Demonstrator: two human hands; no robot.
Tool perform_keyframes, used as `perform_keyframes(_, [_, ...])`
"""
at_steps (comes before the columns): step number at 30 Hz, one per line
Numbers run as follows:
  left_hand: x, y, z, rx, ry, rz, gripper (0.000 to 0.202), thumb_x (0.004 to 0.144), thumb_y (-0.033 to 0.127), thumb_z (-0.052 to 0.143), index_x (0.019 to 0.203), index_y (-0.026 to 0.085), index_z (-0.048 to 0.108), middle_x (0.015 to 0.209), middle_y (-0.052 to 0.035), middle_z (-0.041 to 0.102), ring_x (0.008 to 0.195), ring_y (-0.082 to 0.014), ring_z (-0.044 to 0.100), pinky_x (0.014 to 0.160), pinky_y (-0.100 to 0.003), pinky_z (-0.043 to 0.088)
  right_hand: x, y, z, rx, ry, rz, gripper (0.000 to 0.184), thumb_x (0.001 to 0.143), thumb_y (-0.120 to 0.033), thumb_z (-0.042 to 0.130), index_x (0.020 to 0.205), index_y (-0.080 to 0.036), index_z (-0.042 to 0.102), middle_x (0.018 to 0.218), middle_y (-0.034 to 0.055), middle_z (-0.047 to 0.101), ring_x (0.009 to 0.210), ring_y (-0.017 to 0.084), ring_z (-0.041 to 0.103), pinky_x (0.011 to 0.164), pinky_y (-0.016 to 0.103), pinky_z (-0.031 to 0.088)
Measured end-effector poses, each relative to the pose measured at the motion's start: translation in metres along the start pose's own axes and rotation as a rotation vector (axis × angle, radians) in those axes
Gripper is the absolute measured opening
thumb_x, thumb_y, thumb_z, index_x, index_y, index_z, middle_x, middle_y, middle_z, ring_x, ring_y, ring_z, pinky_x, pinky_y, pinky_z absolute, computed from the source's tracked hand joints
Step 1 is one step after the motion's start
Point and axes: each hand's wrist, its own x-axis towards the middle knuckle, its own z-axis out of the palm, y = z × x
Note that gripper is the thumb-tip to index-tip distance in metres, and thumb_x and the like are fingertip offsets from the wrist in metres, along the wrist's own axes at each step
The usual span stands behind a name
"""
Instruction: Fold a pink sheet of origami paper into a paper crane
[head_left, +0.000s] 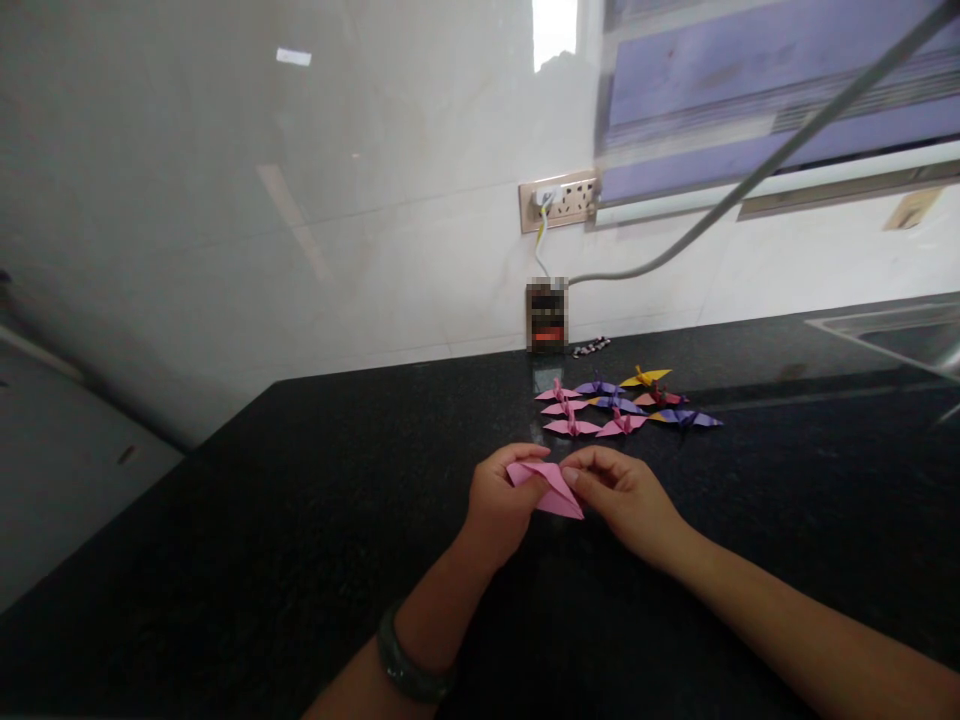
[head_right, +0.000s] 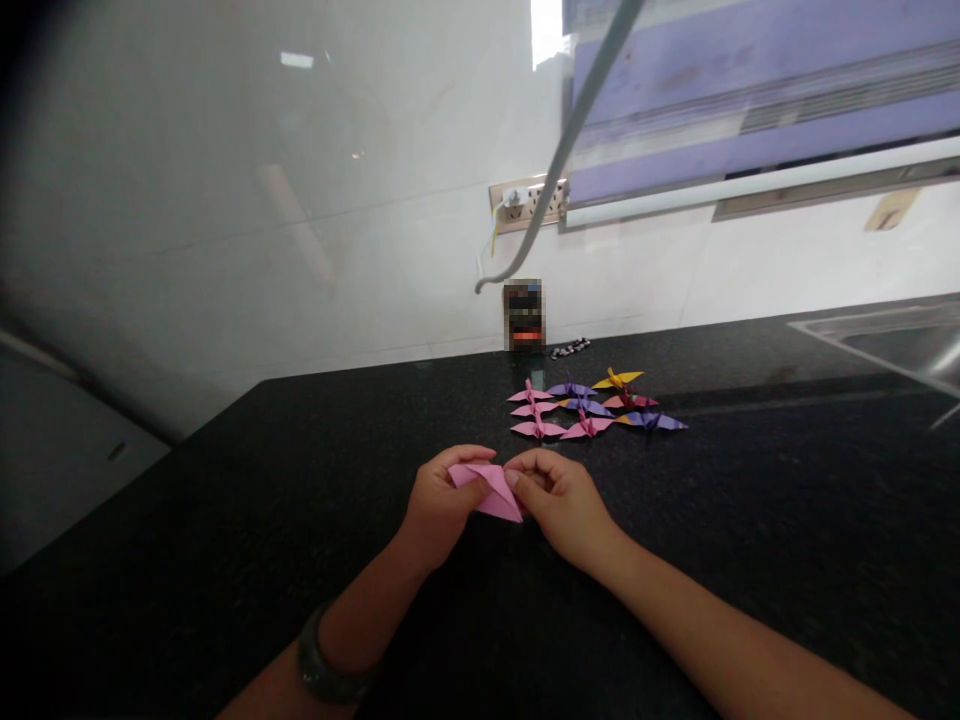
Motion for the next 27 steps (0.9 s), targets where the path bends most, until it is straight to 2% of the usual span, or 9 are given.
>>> perform_keyframes(4, [-0.004,0.002,0.002,0.158,0.079,0.147,0.025,0.062,0.010,0.055,0.086,0.017,0.061,0.079,-0.0027,0.060,0.071,-0.0146,0.054,0.065,-0.025,0.042,-0.005,0.001,0.002,-0.096,-0.014,-0.111,0.022,0.069,-0.027,0.057,0.089,-0.019,0.051,0.073,0.0009,0.056,0.059,0.011,0.052,0.051,0.022,0.043])
perform_keyframes(7, [-0.006,-0.002,0.004,0.142,0.078,0.203,0.032,0.064,0.009,0.053,0.094,0.019,0.057,0.082,-0.0030,0.059,0.074,-0.0150,0.055,0.067,-0.025,0.043,-0.009,0.002,0.002,-0.270,0.028,-0.240,0.028,0.068,-0.021,0.057,0.095,-0.020,0.047,0.081,0.0032,0.056,0.067,0.013,0.054,0.054,0.023,0.045])
perform_keyframes(10, [-0.008,-0.005,0.005,0.127,0.067,0.251,0.030,0.067,0.012,0.053,0.096,0.019,0.054,0.084,-0.0041,0.059,0.075,-0.0152,0.056,0.067,-0.025,0.044,-0.009,0.004,-0.001,-0.434,0.097,-0.331,0.022,0.072,-0.016,0.050,0.094,-0.019,0.048,0.081,0.0040,0.057,0.067,0.013,0.056,0.056,0.023,0.046])
perform_keyframes(13, [-0.011,-0.004,0.005,0.219,0.074,0.314,0.025,0.068,0.016,0.054,0.093,0.019,0.055,0.084,-0.0045,0.059,0.078,-0.0163,0.056,0.072,-0.027,0.043,-0.007,0.005,-0.005,-0.609,0.152,-0.436,0.018,0.072,-0.015,0.049,0.089,-0.018,0.051,0.078,0.0046,0.059,0.065,0.014,0.056,0.059,0.026,0.045])
perform_keyframes(16, [-0.015,-0.001,0.004,0.325,0.090,0.388,0.021,0.069,0.015,0.054,0.089,0.020,0.057,0.084,-0.0041,0.059,0.080,-0.0170,0.055,0.075,-0.028,0.042,-0.006,0.005,-0.008,-0.746,0.159,-0.574,0.009,0.072,-0.015,0.049,0.078,-0.016,0.055,0.073,0.0051,0.060,0.065,0.015,0.056,0.061,0.027,0.043])
perform_keyframes(19, [-0.018,0.003,0.003,0.383,0.102,0.444,0.020,0.069,0.012,0.052,0.086,0.020,0.057,0.082,-0.0039,0.059,0.079,-0.0168,0.054,0.074,-0.027,0.041,-0.007,0.003,-0.009,-0.786,0.156,-0.682,0.008,0.074,-0.015,0.048,0.075,-0.016,0.056,0.074,0.0063,0.062,0.068,0.015,0.057,0.061,0.026,0.043])
perform_keyframes(22, [-0.021,0.006,0.004,0.381,0.114,0.454,0.015,0.070,0.013,0.051,0.082,0.020,0.058,0.080,-0.0039,0.058,0.076,-0.0168,0.053,0.072,-0.026,0.040,-0.010,0.000,-0.009,-0.795,0.143,-0.730,0.010,0.075,-0.015,0.048,0.076,-0.017,0.058,0.076,0.0072,0.063,0.069,0.015,0.058,0.062,0.025,0.044])
perform_keyframes(27, [-0.022,0.009,0.005,0.358,0.126,0.440,0.011,0.070,0.016,0.052,0.078,0.020,0.058,0.075,-0.0035,0.058,0.072,-0.0168,0.052,0.068,-0.026,0.039,-0.012,-0.003,-0.010,-0.817,0.107,-0.726,0.012,0.076,-0.017,0.047,0.076,-0.018,0.059,0.076,0.0076,0.063,0.068,0.015,0.057,0.060,0.026,0.044])
